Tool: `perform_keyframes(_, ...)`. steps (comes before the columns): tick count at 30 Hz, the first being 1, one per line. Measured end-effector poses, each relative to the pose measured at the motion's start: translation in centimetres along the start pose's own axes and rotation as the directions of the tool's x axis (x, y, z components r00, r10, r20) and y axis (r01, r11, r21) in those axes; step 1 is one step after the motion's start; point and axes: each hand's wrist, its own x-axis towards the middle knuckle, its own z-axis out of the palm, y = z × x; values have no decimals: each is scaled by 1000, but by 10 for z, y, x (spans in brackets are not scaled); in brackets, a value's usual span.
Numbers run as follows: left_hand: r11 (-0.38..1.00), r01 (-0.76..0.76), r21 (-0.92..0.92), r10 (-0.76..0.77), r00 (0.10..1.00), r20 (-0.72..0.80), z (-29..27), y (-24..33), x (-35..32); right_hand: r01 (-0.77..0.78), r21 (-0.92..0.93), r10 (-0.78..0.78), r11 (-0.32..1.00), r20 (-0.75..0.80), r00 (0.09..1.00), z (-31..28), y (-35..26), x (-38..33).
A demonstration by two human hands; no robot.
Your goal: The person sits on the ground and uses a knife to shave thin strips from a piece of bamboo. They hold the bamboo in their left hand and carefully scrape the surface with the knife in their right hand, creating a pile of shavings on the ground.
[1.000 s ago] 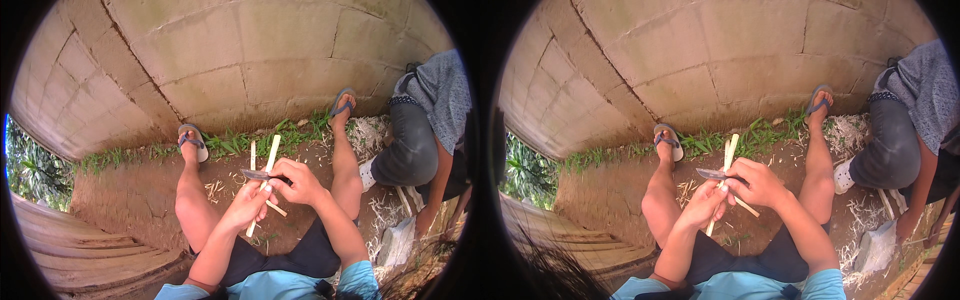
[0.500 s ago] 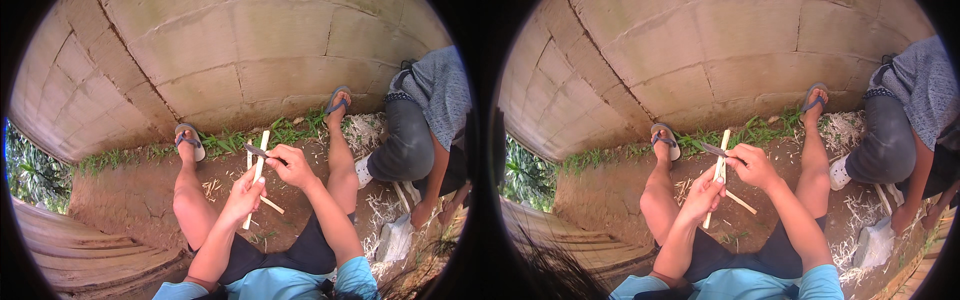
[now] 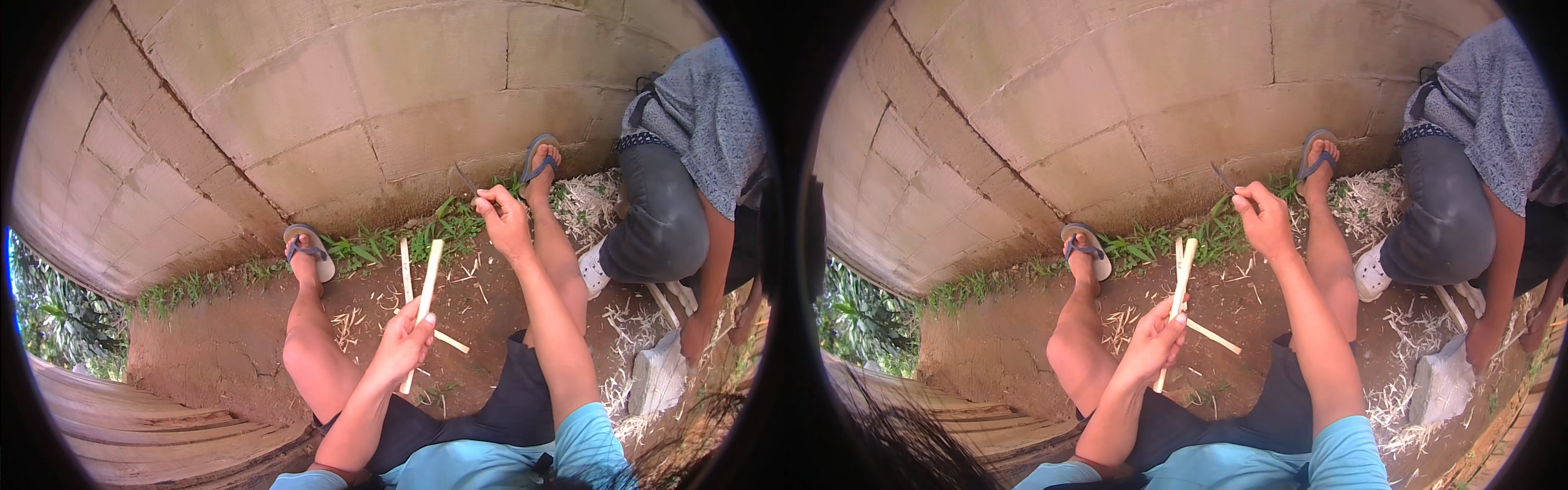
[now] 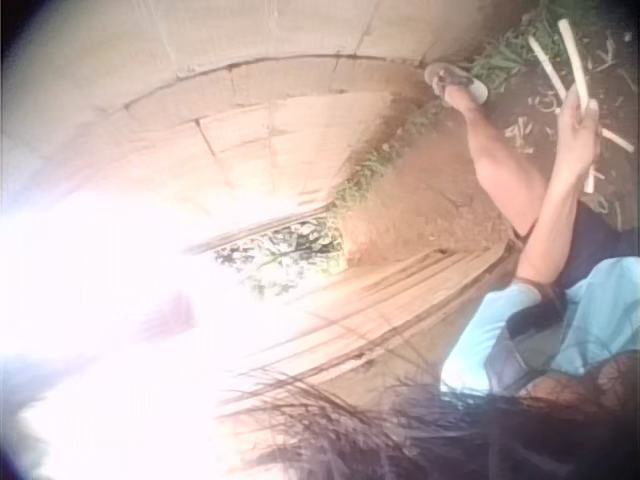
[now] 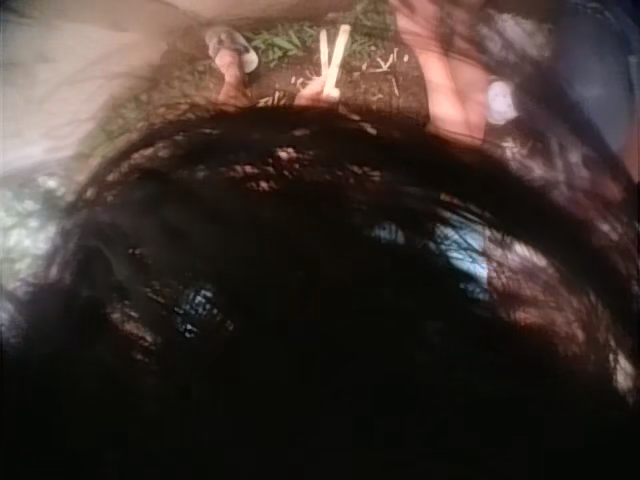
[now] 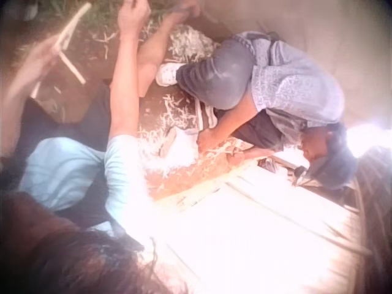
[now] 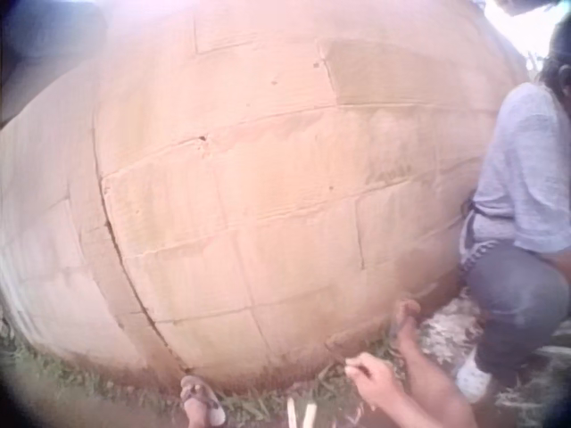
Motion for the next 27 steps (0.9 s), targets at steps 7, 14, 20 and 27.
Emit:
perform_keyframes(7, 980, -104, -171, 85, 990, -116, -14, 3, 3, 203, 95, -222, 975, 521, 824, 25, -85, -72)
perform_keyframes(14, 950, -53, -309, 72, 996, 50, -18, 3, -5, 244, 182, -304, 952, 528, 793, 27, -83, -65)
perform_keyframes(20, 987, -34, -155, 64, 979, 194, 3, 6, -12, 42, -5, -42, 999, -88, 995, -24, -41, -6)
perform_keyframes(27, 906, -31, -423, 86, 990, 112, -16, 15, -4, 278, 95, -292, 956, 397, 870, 5, -97, -56)
